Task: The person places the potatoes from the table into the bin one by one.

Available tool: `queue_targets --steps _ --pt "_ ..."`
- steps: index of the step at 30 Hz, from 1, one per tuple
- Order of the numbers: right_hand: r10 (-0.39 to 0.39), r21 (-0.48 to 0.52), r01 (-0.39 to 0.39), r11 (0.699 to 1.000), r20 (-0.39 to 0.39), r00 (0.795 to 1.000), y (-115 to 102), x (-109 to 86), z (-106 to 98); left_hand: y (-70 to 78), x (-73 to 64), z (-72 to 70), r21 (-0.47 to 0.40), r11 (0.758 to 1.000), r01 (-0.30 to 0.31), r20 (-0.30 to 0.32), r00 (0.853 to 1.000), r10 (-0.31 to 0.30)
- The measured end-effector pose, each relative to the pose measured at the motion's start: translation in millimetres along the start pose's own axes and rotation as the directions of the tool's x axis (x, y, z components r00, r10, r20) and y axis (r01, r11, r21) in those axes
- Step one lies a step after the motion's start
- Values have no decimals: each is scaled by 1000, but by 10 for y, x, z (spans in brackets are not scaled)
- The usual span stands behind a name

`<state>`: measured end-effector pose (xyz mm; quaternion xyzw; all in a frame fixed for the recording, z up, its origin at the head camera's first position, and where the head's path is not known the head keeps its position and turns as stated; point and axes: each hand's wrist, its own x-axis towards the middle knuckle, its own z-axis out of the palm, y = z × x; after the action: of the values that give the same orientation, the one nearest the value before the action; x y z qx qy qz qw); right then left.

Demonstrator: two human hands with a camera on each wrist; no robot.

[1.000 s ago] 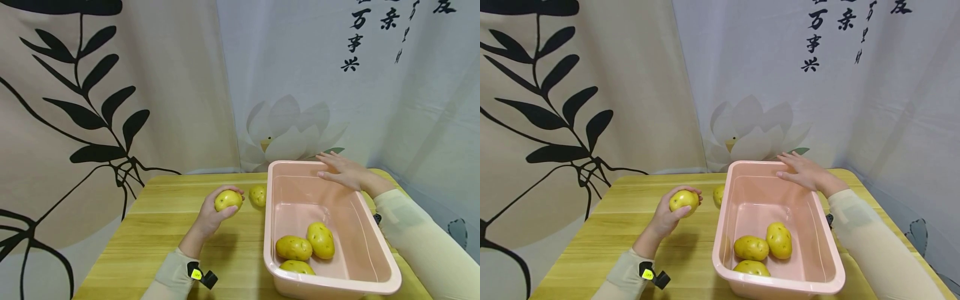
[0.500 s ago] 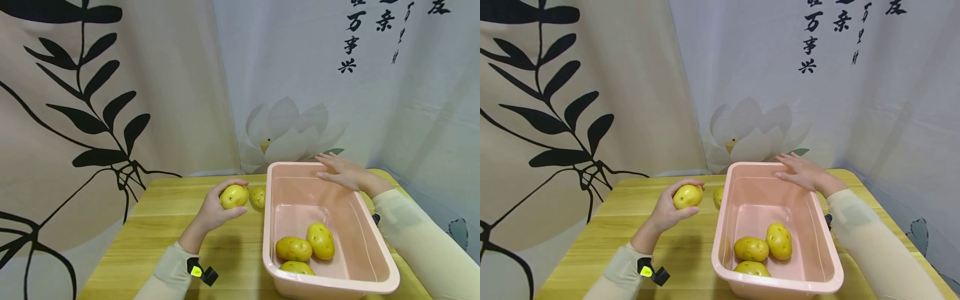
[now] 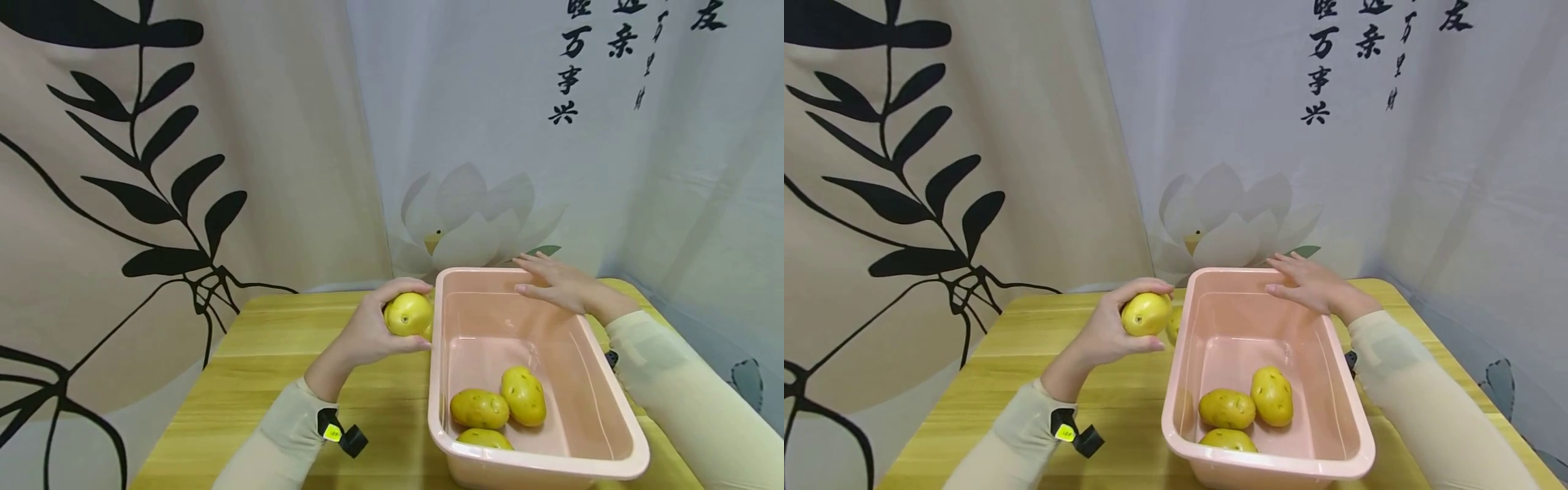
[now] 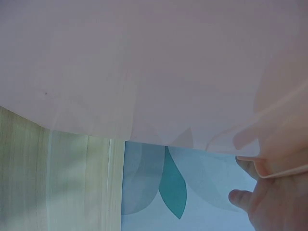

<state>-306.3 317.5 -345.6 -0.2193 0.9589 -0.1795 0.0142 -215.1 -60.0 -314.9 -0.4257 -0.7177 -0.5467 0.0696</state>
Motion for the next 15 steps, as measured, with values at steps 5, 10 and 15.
queue_targets --steps 5,10,15 --pt "-9 8 9 1000 -2 1000 -16 -12 -5 176 95 80 -12 999 -35 35 999 35" --pt "-7 11 7 1000 3 1000 -21 -23 -15 230 168 150 -1 998 -65 70 995 65" --pt "-5 11 5 1000 0 1000 -20 -19 -13 248 225 204 17 998 -60 106 993 58"
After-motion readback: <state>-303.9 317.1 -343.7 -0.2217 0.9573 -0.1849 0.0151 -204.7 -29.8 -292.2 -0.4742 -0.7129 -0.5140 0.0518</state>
